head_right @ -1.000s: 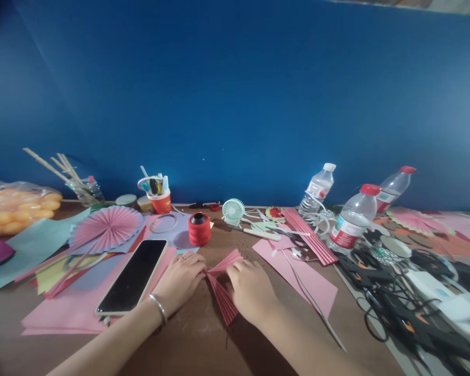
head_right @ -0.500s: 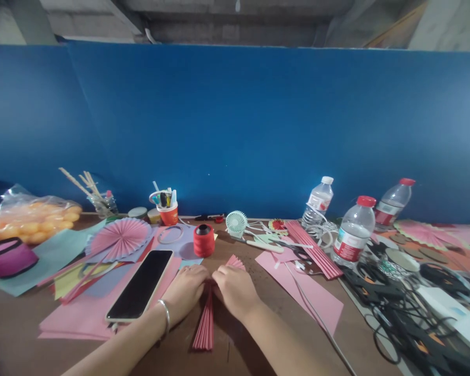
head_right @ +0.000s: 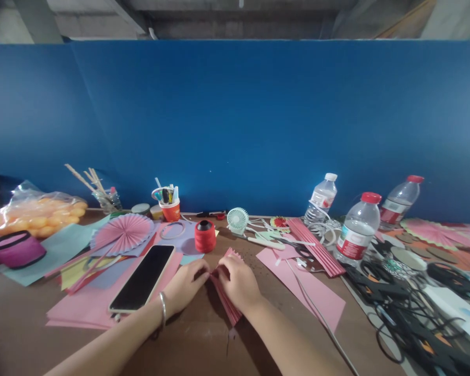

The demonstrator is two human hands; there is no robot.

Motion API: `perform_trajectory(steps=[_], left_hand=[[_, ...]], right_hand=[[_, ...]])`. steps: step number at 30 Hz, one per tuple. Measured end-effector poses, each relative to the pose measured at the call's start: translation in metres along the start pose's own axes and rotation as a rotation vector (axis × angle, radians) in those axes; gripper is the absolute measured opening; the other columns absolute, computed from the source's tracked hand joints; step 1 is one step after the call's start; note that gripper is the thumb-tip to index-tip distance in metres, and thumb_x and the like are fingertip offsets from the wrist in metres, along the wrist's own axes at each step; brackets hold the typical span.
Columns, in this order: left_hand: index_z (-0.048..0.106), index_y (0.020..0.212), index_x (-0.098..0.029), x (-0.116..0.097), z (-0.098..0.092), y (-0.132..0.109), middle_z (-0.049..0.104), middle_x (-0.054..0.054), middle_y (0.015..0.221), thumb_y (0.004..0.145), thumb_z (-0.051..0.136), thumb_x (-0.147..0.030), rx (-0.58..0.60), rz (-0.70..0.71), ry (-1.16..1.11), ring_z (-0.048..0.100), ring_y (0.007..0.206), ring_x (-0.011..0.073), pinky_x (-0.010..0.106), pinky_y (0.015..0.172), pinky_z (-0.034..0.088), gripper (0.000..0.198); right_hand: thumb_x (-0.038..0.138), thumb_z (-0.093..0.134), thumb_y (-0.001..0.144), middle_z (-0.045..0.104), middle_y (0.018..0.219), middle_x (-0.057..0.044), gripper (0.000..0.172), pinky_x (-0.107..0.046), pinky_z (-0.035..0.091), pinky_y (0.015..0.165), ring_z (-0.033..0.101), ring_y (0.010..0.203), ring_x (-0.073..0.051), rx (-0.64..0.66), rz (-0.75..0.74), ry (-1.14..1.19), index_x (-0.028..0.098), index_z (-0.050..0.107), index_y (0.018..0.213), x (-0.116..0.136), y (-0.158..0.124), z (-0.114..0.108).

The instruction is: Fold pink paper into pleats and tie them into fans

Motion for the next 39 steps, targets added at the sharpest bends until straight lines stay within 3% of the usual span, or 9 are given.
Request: perform_trajectory(steps=[6,17,22,26,29,31,33,37,39], left_hand=[[0.05,0.072,-0.019,0.001,0.001,0.001,0.056,-0.001,0.068,0.078,0.039,-0.022,-0.028,-0.043,-0.18,0.052,0.066,0.0132,0.023,0.061,0.039,0.014],[0.05,0.067,-0.018,-0.005,-0.003,0.001,0.052,-0.002,0.065,0.075,0.044,-0.022,-0.051,-0.052,-0.259,0.047,0.063,0.0129,0.023,0.06,0.037,0.011],[0.048,0.07,-0.018,-0.007,-0.001,-0.001,0.049,-0.003,0.059,0.077,0.041,-0.027,-0.032,-0.084,-0.301,0.046,0.054,0.0114,0.022,0.054,0.037,0.013],[0.047,0.069,-0.019,-0.007,0.0,-0.001,0.05,-0.004,0.057,0.079,0.04,-0.029,-0.034,-0.107,-0.323,0.046,0.052,0.0107,0.022,0.051,0.036,0.016],[0.047,0.07,-0.019,-0.006,0.0,-0.001,0.051,-0.003,0.058,0.079,0.04,-0.03,-0.043,-0.115,-0.333,0.046,0.053,0.0106,0.021,0.051,0.036,0.016],[0.047,0.07,-0.019,-0.005,0.0,-0.001,0.051,-0.003,0.059,0.079,0.04,-0.03,-0.049,-0.123,-0.339,0.046,0.053,0.0105,0.021,0.051,0.036,0.016],[0.047,0.071,-0.019,-0.004,0.001,-0.001,0.051,-0.003,0.059,0.079,0.04,-0.031,-0.05,-0.132,-0.345,0.047,0.053,0.0106,0.021,0.051,0.037,0.016],[0.047,0.071,-0.019,-0.004,0.0,-0.001,0.051,-0.003,0.059,0.079,0.04,-0.032,-0.053,-0.143,-0.343,0.048,0.053,0.0112,0.022,0.052,0.037,0.017],[0.047,0.069,-0.019,-0.005,0.0,-0.001,0.051,-0.003,0.059,0.079,0.04,-0.032,-0.056,-0.141,-0.337,0.047,0.053,0.0113,0.022,0.052,0.037,0.018]], right_hand=[[0.004,0.042,0.074,0.055,0.1,-0.005,0.03,-0.027,0.039,0.08,0.051,0.093,-0.016,0.033,-0.219,0.128,0.021,0.054,0.097,0.005,0.002,-0.006],[0.018,0.048,0.081,0.059,0.08,-0.002,0.013,-0.024,0.041,0.073,0.055,0.077,-0.013,0.009,-0.184,0.206,0.021,0.06,0.081,0.002,0.002,-0.006],[0.022,0.044,0.082,0.061,0.076,-0.001,0.012,-0.025,0.043,0.065,0.056,0.069,-0.014,-0.099,0.085,0.319,0.02,0.056,0.082,0.002,0.003,-0.005],[0.024,0.042,0.079,0.059,0.074,-0.003,0.012,-0.029,0.045,0.062,0.057,0.065,-0.016,-0.301,0.337,0.408,0.018,0.051,0.085,-0.015,0.009,-0.01],[0.012,0.039,0.071,0.05,0.101,-0.011,0.031,-0.035,0.043,0.074,0.052,0.088,-0.02,-0.502,0.383,0.343,0.017,0.042,0.101,-0.024,0.012,-0.019],[0.007,0.038,0.063,0.041,0.113,-0.012,0.043,-0.037,0.037,0.085,0.043,0.104,-0.022,-0.587,0.284,0.272,0.017,0.039,0.105,-0.02,0.012,-0.025],[0.004,0.036,0.061,0.045,0.106,-0.009,0.041,-0.034,0.037,0.085,0.045,0.1,-0.02,-0.489,0.145,0.265,0.018,0.043,0.099,-0.01,0.011,-0.028],[0.01,0.039,0.074,0.055,0.076,-0.001,0.018,-0.025,0.041,0.062,0.052,0.067,-0.013,-0.045,0.054,0.276,0.019,0.05,0.083,0.011,0.007,-0.021],[0.014,0.045,0.075,0.057,0.072,0.0,0.01,-0.024,0.039,0.061,0.051,0.066,-0.013,0.035,0.019,0.186,0.019,0.053,0.076,0.015,0.006,-0.017]])
Point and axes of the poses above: each hand's wrist, its own y-axis towards the middle knuckle, its own z-axis out of the palm, x = y × z, the point moved 1 cm from there along y, towards the middle knuckle
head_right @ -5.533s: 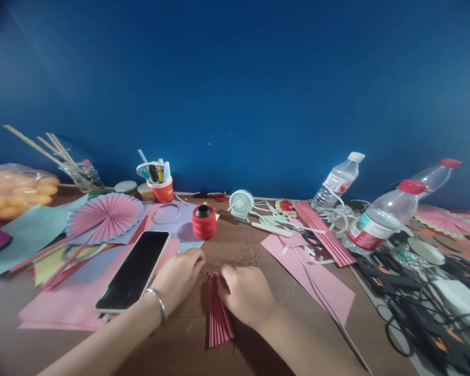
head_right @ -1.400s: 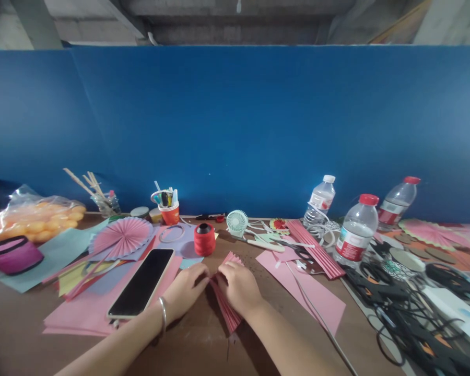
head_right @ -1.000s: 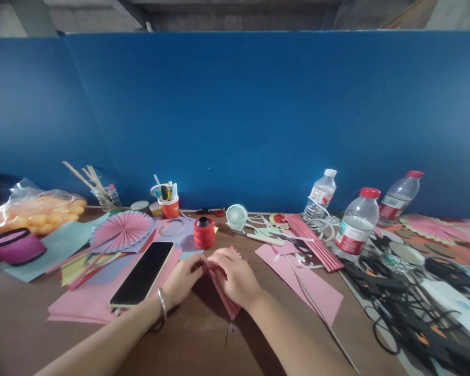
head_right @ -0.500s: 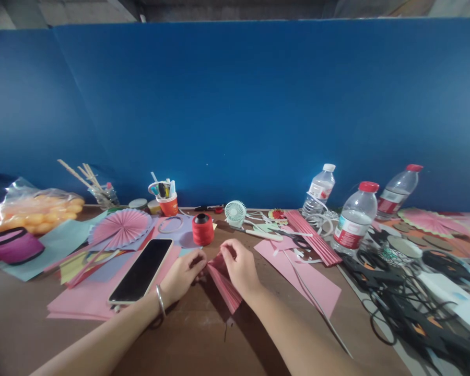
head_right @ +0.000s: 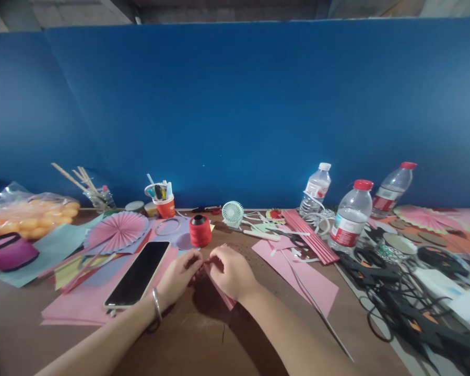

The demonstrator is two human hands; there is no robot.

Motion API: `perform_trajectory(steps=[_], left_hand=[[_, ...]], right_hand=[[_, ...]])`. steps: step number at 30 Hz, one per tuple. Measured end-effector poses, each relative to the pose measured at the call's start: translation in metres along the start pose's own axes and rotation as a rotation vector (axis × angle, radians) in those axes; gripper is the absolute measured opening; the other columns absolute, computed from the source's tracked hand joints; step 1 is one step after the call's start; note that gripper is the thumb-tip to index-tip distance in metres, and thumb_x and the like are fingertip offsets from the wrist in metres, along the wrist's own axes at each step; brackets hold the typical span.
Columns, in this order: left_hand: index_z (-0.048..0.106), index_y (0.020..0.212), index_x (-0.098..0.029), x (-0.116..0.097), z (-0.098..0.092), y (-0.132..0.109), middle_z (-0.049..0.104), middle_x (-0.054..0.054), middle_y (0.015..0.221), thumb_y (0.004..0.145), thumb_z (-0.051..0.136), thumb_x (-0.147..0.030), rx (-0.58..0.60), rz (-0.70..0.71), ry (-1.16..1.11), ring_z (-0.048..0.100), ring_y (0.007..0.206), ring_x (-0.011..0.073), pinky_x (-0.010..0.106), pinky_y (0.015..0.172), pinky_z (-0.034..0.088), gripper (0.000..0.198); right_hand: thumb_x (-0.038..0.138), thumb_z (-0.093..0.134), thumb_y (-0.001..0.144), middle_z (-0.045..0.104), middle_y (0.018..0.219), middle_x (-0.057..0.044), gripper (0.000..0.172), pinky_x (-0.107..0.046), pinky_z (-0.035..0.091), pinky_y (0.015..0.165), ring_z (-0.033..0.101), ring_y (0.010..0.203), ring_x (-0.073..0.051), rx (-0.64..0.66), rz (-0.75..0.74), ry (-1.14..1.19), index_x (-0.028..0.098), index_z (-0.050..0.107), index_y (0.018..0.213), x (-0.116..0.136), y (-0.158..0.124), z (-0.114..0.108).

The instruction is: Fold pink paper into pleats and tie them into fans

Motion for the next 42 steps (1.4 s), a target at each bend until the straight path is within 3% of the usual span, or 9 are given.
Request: perform_trajectory(steps=[9,14,19,30,33,38,42], left_hand=[[0.045,0.067,-0.019,-0.001,0.0,-0.001,0.05,-0.003,0.059,0.079,0.04,-0.033,-0.016,0.017,0.013,0.046,0.054,0.0117,0.022,0.053,0.036,0.019],[0.044,0.066,-0.019,-0.004,-0.001,-0.001,0.048,-0.003,0.058,0.08,0.04,-0.033,0.001,0.029,0.016,0.046,0.054,0.0119,0.023,0.054,0.036,0.02],[0.048,0.07,-0.019,-0.008,-0.001,-0.003,0.048,-0.003,0.061,0.08,0.04,-0.032,0.008,0.049,0.008,0.045,0.058,0.0118,0.022,0.056,0.036,0.017],[0.049,0.07,-0.018,-0.006,0.0,-0.003,0.048,-0.003,0.061,0.075,0.046,-0.03,-0.043,-0.001,-0.071,0.044,0.058,0.0114,0.022,0.055,0.033,0.013],[0.048,0.064,-0.017,-0.008,-0.002,-0.001,0.047,-0.004,0.058,0.073,0.049,-0.028,-0.023,-0.04,-0.123,0.042,0.056,0.0101,0.021,0.053,0.033,0.014],[0.045,0.058,-0.016,-0.012,-0.002,0.0,0.036,-0.007,0.045,0.071,0.047,-0.028,0.075,-0.181,-0.249,0.03,0.039,0.0053,0.019,0.039,0.022,0.017],[0.047,0.06,-0.016,-0.01,-0.001,0.0,0.036,-0.008,0.043,0.07,0.048,-0.03,0.104,-0.274,-0.311,0.026,0.034,0.0029,0.017,0.035,0.015,0.017]], right_hand=[[0.016,0.052,0.077,0.057,0.075,-0.002,0.007,-0.024,0.039,0.065,0.053,0.072,-0.014,0.054,-0.116,-0.123,0.018,0.057,0.074,-0.004,0.002,-0.004],[0.02,0.048,0.081,0.055,0.074,-0.002,0.014,-0.024,0.039,0.066,0.052,0.071,-0.013,0.051,-0.158,-0.148,0.019,0.058,0.072,-0.006,0.001,-0.003],[0.013,0.044,0.08,0.054,0.08,-0.003,0.009,-0.025,0.039,0.07,0.05,0.077,-0.015,-0.027,-0.11,-0.075,0.019,0.051,0.078,-0.006,0.002,-0.003],[0.015,0.041,0.079,0.054,0.069,0.001,0.01,-0.023,0.036,0.061,0.05,0.065,-0.013,-0.025,-0.012,-0.026,0.019,0.05,0.075,-0.007,0.001,-0.002],[0.016,0.044,0.076,0.055,0.064,0.002,0.008,-0.023,0.035,0.059,0.05,0.06,-0.012,-0.031,0.099,0.062,0.02,0.051,0.073,-0.005,0.004,-0.002],[0.02,0.05,0.07,0.054,0.056,0.004,0.006,-0.022,0.035,0.05,0.048,0.05,-0.01,0.025,0.466,0.432,0.019,0.049,0.064,-0.006,0.008,0.003],[0.023,0.044,0.071,0.056,0.059,0.003,0.006,-0.018,0.021,0.034,0.033,0.033,-0.005,0.128,0.623,0.599,0.018,0.046,0.069,-0.007,0.009,0.006]])
Point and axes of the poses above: each hand's wrist, its own y-axis towards the middle knuckle, its own z-axis out of the palm, x = y × z, the point moved 1 cm from there along y, towards the middle knuckle
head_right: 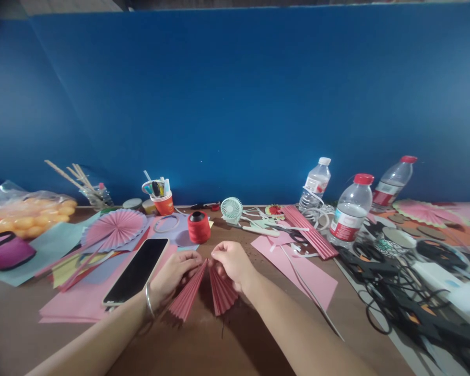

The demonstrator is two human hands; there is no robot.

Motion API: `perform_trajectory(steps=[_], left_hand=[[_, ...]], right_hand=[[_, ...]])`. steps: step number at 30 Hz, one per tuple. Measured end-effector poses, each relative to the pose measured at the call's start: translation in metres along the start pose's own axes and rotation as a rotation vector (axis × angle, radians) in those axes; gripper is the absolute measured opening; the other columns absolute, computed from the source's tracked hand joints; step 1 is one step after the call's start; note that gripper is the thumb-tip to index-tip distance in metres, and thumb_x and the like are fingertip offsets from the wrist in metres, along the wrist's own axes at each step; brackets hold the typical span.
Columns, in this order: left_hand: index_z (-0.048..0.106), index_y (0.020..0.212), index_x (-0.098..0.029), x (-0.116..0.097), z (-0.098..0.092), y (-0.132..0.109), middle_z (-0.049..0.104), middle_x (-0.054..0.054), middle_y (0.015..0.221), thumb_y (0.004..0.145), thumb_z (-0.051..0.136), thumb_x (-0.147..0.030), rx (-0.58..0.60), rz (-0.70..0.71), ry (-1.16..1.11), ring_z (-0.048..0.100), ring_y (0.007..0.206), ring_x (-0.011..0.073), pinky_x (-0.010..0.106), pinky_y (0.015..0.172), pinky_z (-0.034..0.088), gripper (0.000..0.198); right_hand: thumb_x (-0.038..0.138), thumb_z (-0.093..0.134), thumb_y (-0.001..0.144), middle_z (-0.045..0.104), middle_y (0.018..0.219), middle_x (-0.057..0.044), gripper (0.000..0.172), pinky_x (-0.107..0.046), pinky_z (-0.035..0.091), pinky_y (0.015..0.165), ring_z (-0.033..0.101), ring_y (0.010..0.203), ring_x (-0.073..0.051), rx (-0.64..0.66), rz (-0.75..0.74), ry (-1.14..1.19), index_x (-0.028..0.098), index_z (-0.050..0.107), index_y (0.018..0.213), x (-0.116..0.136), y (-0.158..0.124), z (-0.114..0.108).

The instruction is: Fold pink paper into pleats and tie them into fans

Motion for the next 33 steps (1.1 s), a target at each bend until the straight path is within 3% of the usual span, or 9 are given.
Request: perform_trajectory(steps=[2,5,11,16,19,22,27,30,33], left_hand=[[0.048,0.06,-0.015,0.001,0.0,0.0,0.037,-0.008,0.042,0.07,0.049,-0.03,-0.004,-0.009,-0.023,0.026,0.033,0.0021,0.016,0.035,0.015,0.018],[0.049,0.061,-0.015,0.003,0.0,0.0,0.042,-0.007,0.041,0.071,0.048,-0.032,0.002,-0.014,-0.054,0.028,0.03,0.002,0.016,0.033,0.015,0.02],[0.048,0.066,-0.015,0.001,0.002,0.0,0.057,0.0,0.054,0.073,0.048,-0.036,0.001,-0.032,-0.099,0.049,0.036,0.0074,0.015,0.031,0.021,0.022],[0.05,0.071,-0.015,-0.011,0.003,-0.006,0.061,0.002,0.069,0.074,0.05,-0.037,-0.035,0.037,-0.089,0.059,0.054,0.0119,0.019,0.043,0.039,0.022],[0.054,0.074,-0.017,-0.019,0.006,-0.014,0.062,0.001,0.071,0.075,0.051,-0.035,-0.103,0.133,0.03,0.058,0.06,0.013,0.023,0.055,0.045,0.019],[0.057,0.075,-0.019,-0.025,0.01,-0.022,0.062,0.0,0.075,0.078,0.048,-0.032,-0.162,0.276,0.183,0.058,0.07,0.0149,0.025,0.066,0.045,0.016],[0.058,0.069,-0.019,-0.027,0.015,-0.03,0.058,0.003,0.088,0.082,0.043,-0.024,-0.149,0.509,0.337,0.053,0.086,0.0151,0.026,0.078,0.041,0.02],[0.058,0.073,-0.02,-0.024,0.015,-0.03,0.054,0.004,0.095,0.081,0.044,-0.02,-0.17,0.565,0.388,0.05,0.092,0.0153,0.026,0.08,0.04,0.016],[0.057,0.077,-0.02,-0.019,0.016,-0.028,0.051,0.004,0.095,0.08,0.045,-0.014,-0.169,0.584,0.424,0.048,0.093,0.0148,0.026,0.081,0.039,0.014]], right_hand=[[0.024,0.045,0.07,0.053,0.055,0.004,0.007,-0.017,0.015,0.032,0.026,0.031,-0.003,0.058,0.075,0.055,0.018,0.046,0.067,0.0,-0.001,0.0],[0.024,0.051,0.065,0.043,0.044,0.007,0.014,-0.018,0.016,0.032,0.027,0.03,-0.003,0.121,0.161,0.09,0.017,0.045,0.055,0.001,-0.003,0.001],[0.02,0.057,0.06,0.038,0.037,0.008,0.012,-0.019,0.014,0.033,0.026,0.029,-0.003,0.137,0.215,0.092,0.015,0.05,0.05,0.006,-0.007,0.004],[0.025,0.057,0.062,0.039,0.04,0.007,0.015,-0.02,0.017,0.037,0.029,0.033,-0.004,0.045,0.134,0.091,0.015,0.052,0.053,0.011,-0.005,0.003],[0.026,0.054,0.065,0.036,0.04,0.008,0.014,-0.02,0.017,0.039,0.025,0.035,-0.004,-0.016,0.063,0.072,0.014,0.058,0.058,0.014,-0.004,0.002],[0.027,0.054,0.066,0.033,0.04,0.008,0.016,-0.021,0.015,0.039,0.023,0.037,-0.004,-0.056,0.003,0.048,0.014,0.061,0.061,0.017,-0.004,0.003],[0.027,0.056,0.067,0.04,0.043,0.006,0.015,-0.021,0.021,0.041,0.029,0.041,-0.006,-0.177,-0.133,-0.052,0.015,0.06,0.059,0.022,-0.008,0.005],[0.027,0.056,0.067,0.045,0.046,0.005,0.017,-0.02,0.025,0.044,0.034,0.045,-0.006,-0.211,-0.188,-0.055,0.014,0.057,0.055,0.022,-0.01,0.007],[0.028,0.055,0.069,0.042,0.044,0.005,0.02,-0.02,0.025,0.043,0.032,0.043,-0.006,-0.163,-0.178,-0.008,0.014,0.057,0.055,0.021,-0.012,0.008]])
Point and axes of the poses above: each hand's wrist, its own y-axis towards the middle knuckle, its own z-axis out of the palm, x = y × z, the point moved 1 cm from there along y, towards the middle knuckle
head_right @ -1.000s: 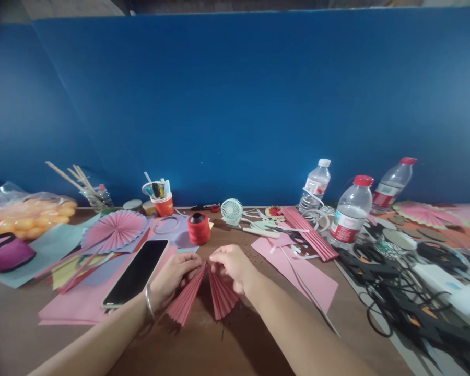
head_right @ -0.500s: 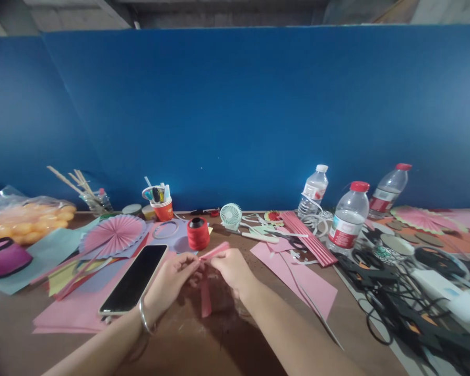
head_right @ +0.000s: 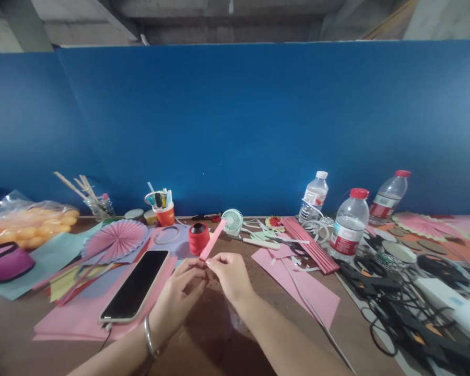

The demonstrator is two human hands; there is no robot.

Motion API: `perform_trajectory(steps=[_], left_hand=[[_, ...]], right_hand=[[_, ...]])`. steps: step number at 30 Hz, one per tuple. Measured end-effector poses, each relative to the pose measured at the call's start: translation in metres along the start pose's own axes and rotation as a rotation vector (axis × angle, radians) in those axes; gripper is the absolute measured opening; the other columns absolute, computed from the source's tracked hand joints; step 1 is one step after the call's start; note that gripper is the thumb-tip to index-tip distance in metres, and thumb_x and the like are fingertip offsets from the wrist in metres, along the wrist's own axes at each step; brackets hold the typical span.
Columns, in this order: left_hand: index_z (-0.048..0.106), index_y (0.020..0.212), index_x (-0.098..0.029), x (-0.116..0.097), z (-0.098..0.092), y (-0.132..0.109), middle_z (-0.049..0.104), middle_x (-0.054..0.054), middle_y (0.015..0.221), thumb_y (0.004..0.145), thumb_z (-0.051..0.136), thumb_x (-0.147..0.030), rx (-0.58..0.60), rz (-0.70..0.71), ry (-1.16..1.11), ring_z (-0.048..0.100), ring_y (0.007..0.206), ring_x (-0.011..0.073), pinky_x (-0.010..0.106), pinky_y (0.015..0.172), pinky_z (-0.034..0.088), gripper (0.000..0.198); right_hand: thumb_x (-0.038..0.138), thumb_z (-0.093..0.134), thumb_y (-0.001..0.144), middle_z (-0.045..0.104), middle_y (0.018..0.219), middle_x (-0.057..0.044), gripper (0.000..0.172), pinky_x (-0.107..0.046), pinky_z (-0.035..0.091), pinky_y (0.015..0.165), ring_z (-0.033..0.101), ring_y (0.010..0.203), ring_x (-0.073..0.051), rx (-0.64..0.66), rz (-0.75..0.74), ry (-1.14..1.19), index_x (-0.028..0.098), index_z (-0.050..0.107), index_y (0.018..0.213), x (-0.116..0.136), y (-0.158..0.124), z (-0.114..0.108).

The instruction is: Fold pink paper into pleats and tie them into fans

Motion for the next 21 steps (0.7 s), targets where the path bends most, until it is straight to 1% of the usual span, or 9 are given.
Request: perform_trajectory(steps=[2,5,7,8,10,12,15,18,21], left_hand=[[0.057,0.076,-0.02,0.002,0.001,0.0,0.049,0.003,0.094,0.078,0.044,-0.01,0.012,0.01,0.017,0.047,0.092,0.0145,0.025,0.08,0.039,0.016],[0.055,0.076,-0.019,0.002,0.002,0.0,0.048,0.003,0.092,0.075,0.043,-0.005,0.022,0.018,0.044,0.046,0.089,0.0138,0.026,0.08,0.039,0.019],[0.055,0.075,-0.019,0.002,0.002,0.0,0.047,0.003,0.09,0.074,0.043,-0.003,0.03,0.027,0.071,0.046,0.087,0.0135,0.026,0.08,0.039,0.019],[0.054,0.074,-0.019,0.002,0.002,-0.001,0.047,0.003,0.09,0.074,0.043,-0.004,0.037,0.033,0.085,0.047,0.086,0.0134,0.026,0.08,0.039,0.019],[0.054,0.073,-0.019,0.003,0.003,-0.001,0.046,0.003,0.09,0.076,0.042,-0.005,0.047,0.047,0.107,0.047,0.086,0.0137,0.026,0.079,0.04,0.018],[0.054,0.073,-0.019,0.004,0.004,-0.001,0.046,0.003,0.091,0.077,0.042,-0.007,0.058,0.059,0.124,0.047,0.087,0.0138,0.026,0.079,0.04,0.018],[0.053,0.077,-0.02,0.006,0.004,-0.001,0.046,0.003,0.096,0.078,0.041,-0.008,0.074,0.08,0.145,0.047,0.09,0.0139,0.027,0.081,0.039,0.017],[0.051,0.079,-0.02,0.008,0.003,-0.001,0.046,0.004,0.104,0.078,0.04,-0.01,0.087,0.095,0.172,0.046,0.095,0.0152,0.028,0.082,0.039,0.015],[0.05,0.076,-0.02,0.008,0.004,-0.002,0.05,0.003,0.096,0.078,0.04,-0.011,0.161,0.081,0.212,0.049,0.089,0.0151,0.028,0.079,0.04,0.013]], right_hand=[[0.03,0.055,0.069,0.045,0.046,0.004,0.021,-0.021,0.027,0.044,0.036,0.045,-0.007,0.021,0.0,-0.011,0.013,0.061,0.057,0.001,-0.001,0.0],[0.031,0.06,0.064,0.058,0.061,-0.002,0.019,-0.022,0.036,0.052,0.048,0.058,-0.012,0.029,-0.037,-0.041,0.013,0.065,0.061,0.005,-0.002,0.001],[0.03,0.061,0.062,0.06,0.066,-0.003,0.017,-0.022,0.037,0.054,0.051,0.062,-0.014,0.02,-0.024,-0.021,0.013,0.065,0.06,0.005,-0.002,0.002],[0.029,0.061,0.061,0.059,0.062,-0.002,0.017,-0.022,0.036,0.051,0.05,0.058,-0.013,0.012,0.01,-0.007,0.013,0.063,0.057,0.004,-0.001,0.003],[0.03,0.062,0.06,0.052,0.05,0.002,0.019,-0.021,0.031,0.045,0.043,0.047,-0.009,0.003,0.094,0.023,0.013,0.06,0.052,-0.001,0.0,0.004],[0.031,0.063,0.059,0.045,0.043,0.004,0.021,-0.021,0.026,0.042,0.035,0.041,-0.007,-0.009,0.124,0.076,0.013,0.058,0.05,-0.009,0.002,0.005],[0.031,0.063,0.059,0.045,0.043,0.004,0.019,-0.022,0.025,0.043,0.035,0.042,-0.007,-0.046,0.07,0.151,0.013,0.059,0.052,-0.019,0.006,0.005],[0.031,0.063,0.06,0.045,0.044,0.005,0.018,-0.022,0.027,0.045,0.036,0.043,-0.008,-0.107,0.033,0.183,0.014,0.058,0.055,-0.024,0.009,0.002],[0.034,0.06,0.064,0.042,0.048,0.006,0.019,-0.021,0.027,0.045,0.036,0.044,-0.007,-0.2,-0.008,0.241,0.016,0.054,0.061,-0.023,0.012,-0.005]])
Point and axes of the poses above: each hand's wrist, its own y-axis towards the middle knuckle, its own z-axis out of the palm, x = y × z, the point moved 1 cm from there along y, towards the middle knuckle
